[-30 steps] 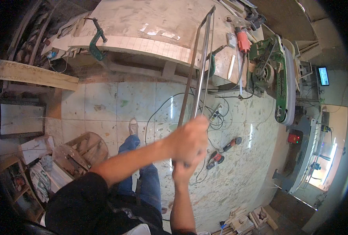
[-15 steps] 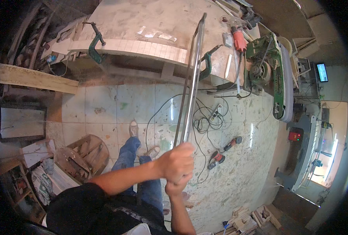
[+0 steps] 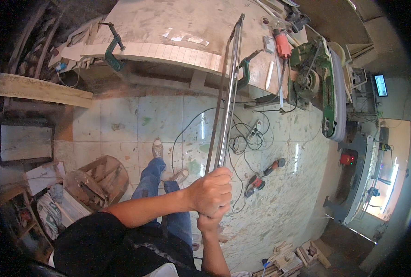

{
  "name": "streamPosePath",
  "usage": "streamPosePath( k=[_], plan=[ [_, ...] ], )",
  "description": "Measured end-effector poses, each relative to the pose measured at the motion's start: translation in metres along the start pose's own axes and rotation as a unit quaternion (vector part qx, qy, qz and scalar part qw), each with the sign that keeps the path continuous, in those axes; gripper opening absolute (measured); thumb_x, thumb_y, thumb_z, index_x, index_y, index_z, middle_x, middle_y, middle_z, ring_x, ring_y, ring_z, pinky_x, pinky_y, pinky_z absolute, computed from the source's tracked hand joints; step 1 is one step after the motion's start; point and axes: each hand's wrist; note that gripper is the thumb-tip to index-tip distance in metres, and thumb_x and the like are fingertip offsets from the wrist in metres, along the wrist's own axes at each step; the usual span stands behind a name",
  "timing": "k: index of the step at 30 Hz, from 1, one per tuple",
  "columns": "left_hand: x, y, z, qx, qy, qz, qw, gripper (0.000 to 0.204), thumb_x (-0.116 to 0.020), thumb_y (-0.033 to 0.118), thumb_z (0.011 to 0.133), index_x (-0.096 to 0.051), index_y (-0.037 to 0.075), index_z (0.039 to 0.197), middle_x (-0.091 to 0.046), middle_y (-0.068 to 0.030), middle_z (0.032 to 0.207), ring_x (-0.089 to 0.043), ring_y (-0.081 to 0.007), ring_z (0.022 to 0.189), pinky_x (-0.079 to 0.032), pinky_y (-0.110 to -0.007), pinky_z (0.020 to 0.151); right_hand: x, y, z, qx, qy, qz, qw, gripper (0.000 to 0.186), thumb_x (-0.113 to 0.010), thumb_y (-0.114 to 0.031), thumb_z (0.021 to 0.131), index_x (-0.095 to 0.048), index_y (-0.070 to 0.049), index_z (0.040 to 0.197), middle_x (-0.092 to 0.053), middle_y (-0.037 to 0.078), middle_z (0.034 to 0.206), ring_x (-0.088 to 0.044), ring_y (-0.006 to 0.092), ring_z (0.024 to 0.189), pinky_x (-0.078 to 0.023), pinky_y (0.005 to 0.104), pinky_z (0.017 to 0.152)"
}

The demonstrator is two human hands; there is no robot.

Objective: The person uses a hacksaw to cut a clamped wooden plank on a workbench. They perform repeated back-and-forth strokes to saw through the wood, then briefly inspect the cut piece before resuming sawing.

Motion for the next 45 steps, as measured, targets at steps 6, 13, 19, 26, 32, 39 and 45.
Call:
streamPosePath(
  k=[6,13,19,26,32,39,45],
  plan=[
    [0.061,-0.145,0.118,-0.037,0.024,0.155,0.987,0.016,-0.061,0.013,0.052,-0.049,0.005,0.049,-0.046,-0.0128,0.060,-0.046,-0.0297,0.067,-0.039,-0.040,0.061,-0.058,0.016,0.181,-0.019,0.016,0.046,0.999,0.023,-0.060,-0.010,0.086,-0.052,0.001,0.104,-0.056,0.005,0.081,-0.050,0.0100,0.065,-0.038,0.0292,0.052],
    [0.002,-0.075,0.024,0.071,0.081,0.103,0.989,0.017,-0.062,0.008,0.055,-0.045,0.005,0.054,-0.044,-0.0110,0.064,-0.049,-0.0316,0.070,-0.046,-0.041,0.073,-0.024,0.034,0.062,-0.020,-0.025,-0.012,0.999,0.046,-0.062,-0.023,0.089,-0.048,0.001,0.125,-0.051,0.011,0.122,-0.049,0.0230,0.109,-0.041,0.0388,0.095],
    [-0.010,-0.071,0.014,-0.014,0.146,0.049,0.988,0.016,-0.062,0.008,0.057,-0.047,0.004,0.053,-0.046,-0.0112,0.068,-0.049,-0.0310,0.069,-0.045,-0.041,0.070,-0.028,0.044,0.046,0.021,0.051,-0.118,0.991,0.039,-0.061,-0.020,0.088,-0.051,0.000,0.120,-0.053,0.010,0.118,-0.049,0.0209,0.108,-0.041,0.0354,0.090],
    [0.055,-0.132,0.104,-0.042,0.020,0.164,0.985,0.018,-0.062,0.012,0.057,-0.047,0.004,0.050,-0.046,-0.0120,0.061,-0.045,-0.0304,0.069,-0.038,-0.042,0.061,-0.056,0.030,0.175,-0.078,-0.024,0.093,0.992,0.011,-0.058,-0.011,0.089,-0.052,-0.003,0.087,-0.050,-0.002,0.065,-0.039,0.0062,0.048,-0.027,0.0253,0.042],
    [-0.013,0.013,-0.010,0.015,0.041,0.009,0.999,0.020,-0.064,0.009,0.056,-0.046,0.000,0.055,-0.047,-0.0155,0.067,-0.048,-0.0319,0.075,-0.043,-0.042,0.068,0.014,0.014,-0.029,-0.063,-0.017,-0.074,0.995,0.057,-0.059,-0.019,0.090,-0.037,-0.002,0.140,-0.046,0.014,0.135,-0.042,0.0232,0.129,-0.035,0.0393,0.106],
    [0.072,-0.164,0.136,-0.061,0.040,0.204,0.976,0.019,-0.060,0.014,0.057,-0.046,0.004,0.049,-0.043,-0.0130,0.059,-0.045,-0.0302,0.065,-0.039,-0.043,0.059,-0.064,0.026,0.213,-0.060,-0.030,0.051,0.996,0.016,-0.057,-0.009,0.085,-0.054,-0.001,0.098,-0.052,0.001,0.068,-0.041,0.0071,0.049,-0.032,0.0257,0.043],
    [0.014,-0.111,0.023,0.007,-0.009,0.148,0.989,0.013,-0.061,0.011,0.059,-0.052,0.003,0.056,-0.049,-0.0179,0.069,-0.049,-0.0313,0.070,-0.041,-0.043,0.064,-0.054,0.044,0.109,0.082,0.059,-0.016,0.995,0.017,-0.057,-0.011,0.085,-0.059,0.002,0.095,-0.060,0.009,0.086,-0.055,0.0179,0.076,-0.045,0.0327,0.067]
  ],
)
Point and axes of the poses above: each hand's wrist, its own z-axis towards the middle knuckle, its own x-axis out of the back of the hand, y = z × x
